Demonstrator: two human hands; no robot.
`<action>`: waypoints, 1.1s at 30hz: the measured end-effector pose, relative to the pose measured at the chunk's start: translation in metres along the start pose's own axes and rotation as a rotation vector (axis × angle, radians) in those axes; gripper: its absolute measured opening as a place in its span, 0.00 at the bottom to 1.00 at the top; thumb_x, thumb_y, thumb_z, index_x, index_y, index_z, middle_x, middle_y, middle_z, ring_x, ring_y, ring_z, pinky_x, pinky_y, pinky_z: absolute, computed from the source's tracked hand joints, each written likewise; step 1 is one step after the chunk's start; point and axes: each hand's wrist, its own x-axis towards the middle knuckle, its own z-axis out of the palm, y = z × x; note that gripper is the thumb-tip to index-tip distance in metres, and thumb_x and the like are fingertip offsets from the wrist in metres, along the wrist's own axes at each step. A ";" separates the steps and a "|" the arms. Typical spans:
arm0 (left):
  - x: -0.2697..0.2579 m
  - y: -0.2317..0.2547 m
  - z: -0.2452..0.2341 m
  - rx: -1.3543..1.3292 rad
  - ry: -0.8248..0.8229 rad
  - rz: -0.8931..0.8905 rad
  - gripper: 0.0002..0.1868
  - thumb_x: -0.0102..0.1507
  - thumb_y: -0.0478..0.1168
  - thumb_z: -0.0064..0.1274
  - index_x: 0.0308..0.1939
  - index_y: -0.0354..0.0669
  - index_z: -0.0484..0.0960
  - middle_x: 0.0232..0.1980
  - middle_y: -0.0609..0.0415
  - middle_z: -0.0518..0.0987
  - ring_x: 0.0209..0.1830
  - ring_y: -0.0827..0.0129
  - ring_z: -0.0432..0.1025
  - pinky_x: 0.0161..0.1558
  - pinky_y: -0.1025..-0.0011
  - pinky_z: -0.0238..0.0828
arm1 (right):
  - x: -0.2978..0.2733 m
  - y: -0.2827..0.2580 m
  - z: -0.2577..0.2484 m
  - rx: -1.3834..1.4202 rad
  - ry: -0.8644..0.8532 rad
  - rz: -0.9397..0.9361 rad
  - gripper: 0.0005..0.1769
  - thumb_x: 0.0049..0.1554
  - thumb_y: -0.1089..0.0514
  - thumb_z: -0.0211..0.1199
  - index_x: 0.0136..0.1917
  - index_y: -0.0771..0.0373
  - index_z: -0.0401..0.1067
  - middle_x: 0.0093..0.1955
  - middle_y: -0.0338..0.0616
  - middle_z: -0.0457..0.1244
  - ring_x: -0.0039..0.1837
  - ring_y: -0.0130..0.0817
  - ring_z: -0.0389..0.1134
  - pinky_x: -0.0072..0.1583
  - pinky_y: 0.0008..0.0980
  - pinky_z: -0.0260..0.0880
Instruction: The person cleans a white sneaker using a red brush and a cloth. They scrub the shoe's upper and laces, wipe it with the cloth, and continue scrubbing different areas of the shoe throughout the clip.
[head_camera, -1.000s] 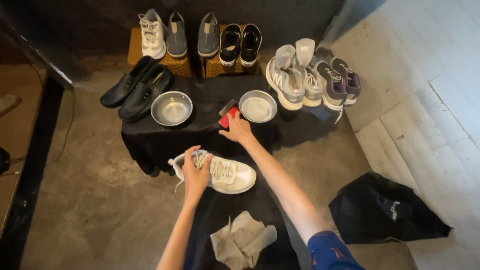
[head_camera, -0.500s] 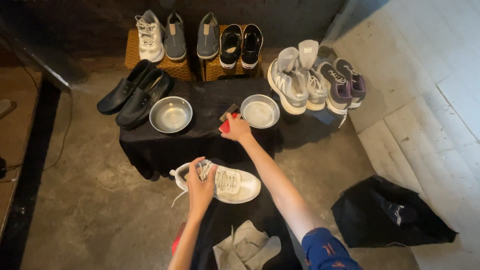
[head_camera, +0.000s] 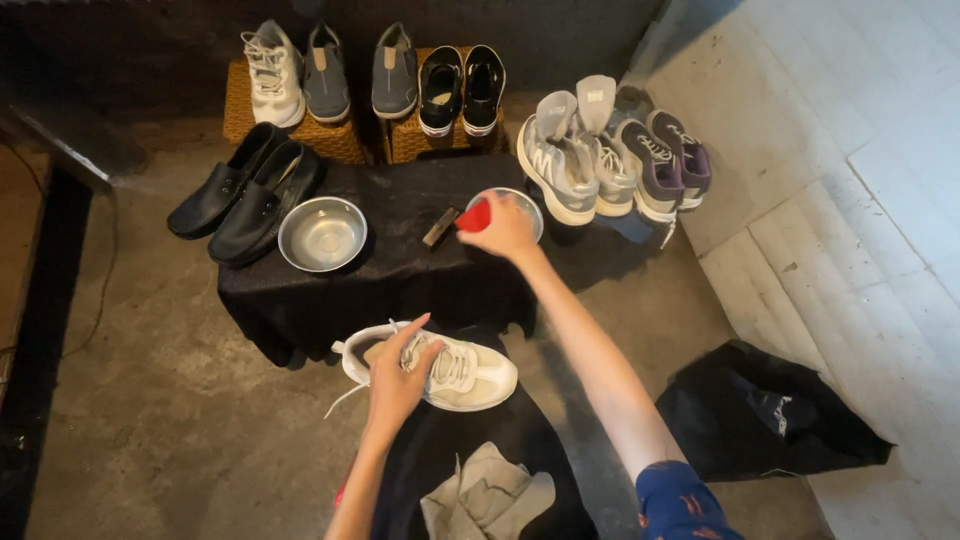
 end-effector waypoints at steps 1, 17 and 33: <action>0.001 -0.001 0.002 0.000 0.001 0.002 0.25 0.60 0.46 0.65 0.62 0.67 0.82 0.57 0.48 0.83 0.62 0.51 0.74 0.67 0.55 0.66 | 0.009 0.015 0.004 0.000 0.002 -0.001 0.52 0.38 0.27 0.76 0.69 0.48 0.64 0.63 0.59 0.61 0.63 0.60 0.70 0.65 0.54 0.66; -0.001 0.010 0.002 0.011 -0.020 -0.053 0.29 0.57 0.47 0.69 0.63 0.69 0.82 0.56 0.48 0.82 0.62 0.49 0.74 0.67 0.53 0.66 | 0.044 0.074 0.055 -0.273 0.121 0.138 0.59 0.24 0.15 0.70 0.60 0.53 0.75 0.52 0.62 0.67 0.60 0.54 0.64 0.61 0.43 0.61; -0.009 0.001 0.009 0.040 0.013 0.042 0.27 0.59 0.48 0.66 0.62 0.72 0.81 0.53 0.49 0.82 0.60 0.50 0.75 0.64 0.53 0.69 | 0.009 0.048 0.007 -0.039 0.025 0.294 0.58 0.30 0.19 0.74 0.64 0.52 0.61 0.58 0.63 0.66 0.64 0.59 0.67 0.66 0.47 0.65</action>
